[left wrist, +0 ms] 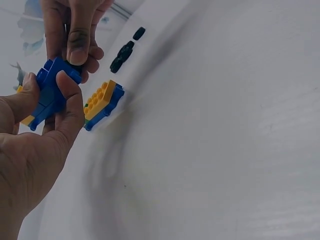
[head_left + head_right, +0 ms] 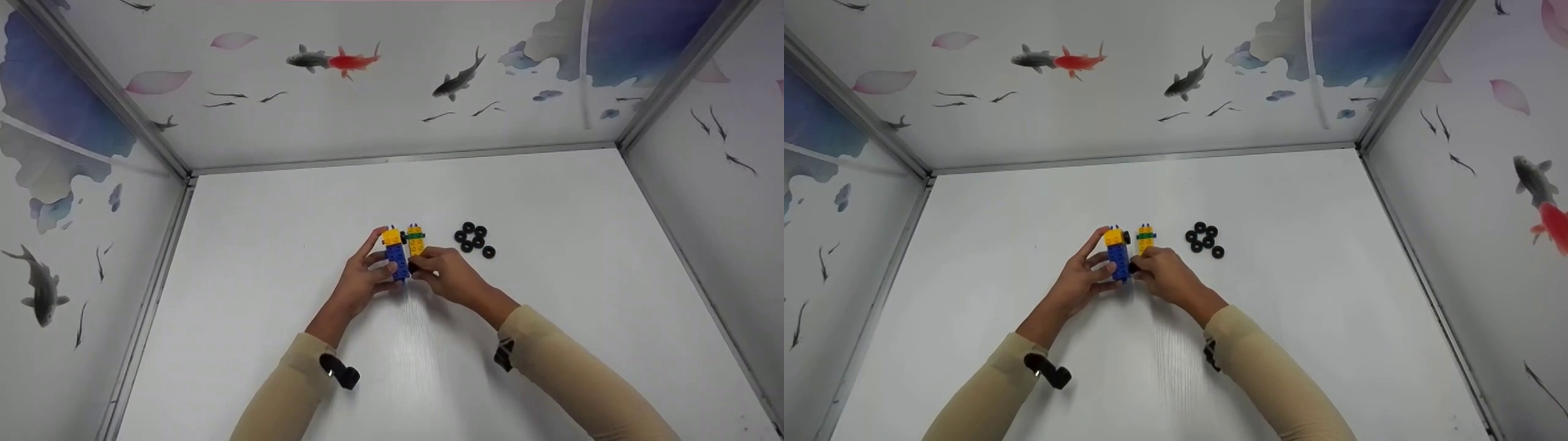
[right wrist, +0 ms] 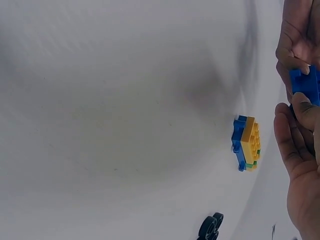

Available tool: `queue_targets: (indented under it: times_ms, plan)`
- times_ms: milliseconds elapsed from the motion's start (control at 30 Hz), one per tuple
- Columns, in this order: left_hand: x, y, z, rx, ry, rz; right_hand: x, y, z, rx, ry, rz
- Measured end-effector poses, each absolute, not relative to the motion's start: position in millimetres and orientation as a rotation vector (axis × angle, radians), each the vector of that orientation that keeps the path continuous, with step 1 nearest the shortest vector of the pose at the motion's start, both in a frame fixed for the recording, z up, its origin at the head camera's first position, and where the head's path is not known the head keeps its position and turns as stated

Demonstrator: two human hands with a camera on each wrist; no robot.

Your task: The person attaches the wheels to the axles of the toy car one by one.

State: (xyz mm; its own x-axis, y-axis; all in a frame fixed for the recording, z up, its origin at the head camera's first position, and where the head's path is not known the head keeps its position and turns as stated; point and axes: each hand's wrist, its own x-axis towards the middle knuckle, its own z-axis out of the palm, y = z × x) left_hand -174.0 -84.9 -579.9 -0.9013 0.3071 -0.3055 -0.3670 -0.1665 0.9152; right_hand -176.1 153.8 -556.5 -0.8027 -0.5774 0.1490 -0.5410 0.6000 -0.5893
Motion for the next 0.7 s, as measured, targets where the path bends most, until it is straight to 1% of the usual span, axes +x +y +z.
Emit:
queue_targets:
  times_ms: [700]
  plan:
    - [-171.0, -84.5, -579.2, -0.101, 1.574, 2.182, -175.6, 153.7, -560.0, -0.967, 2.741, -1.102]
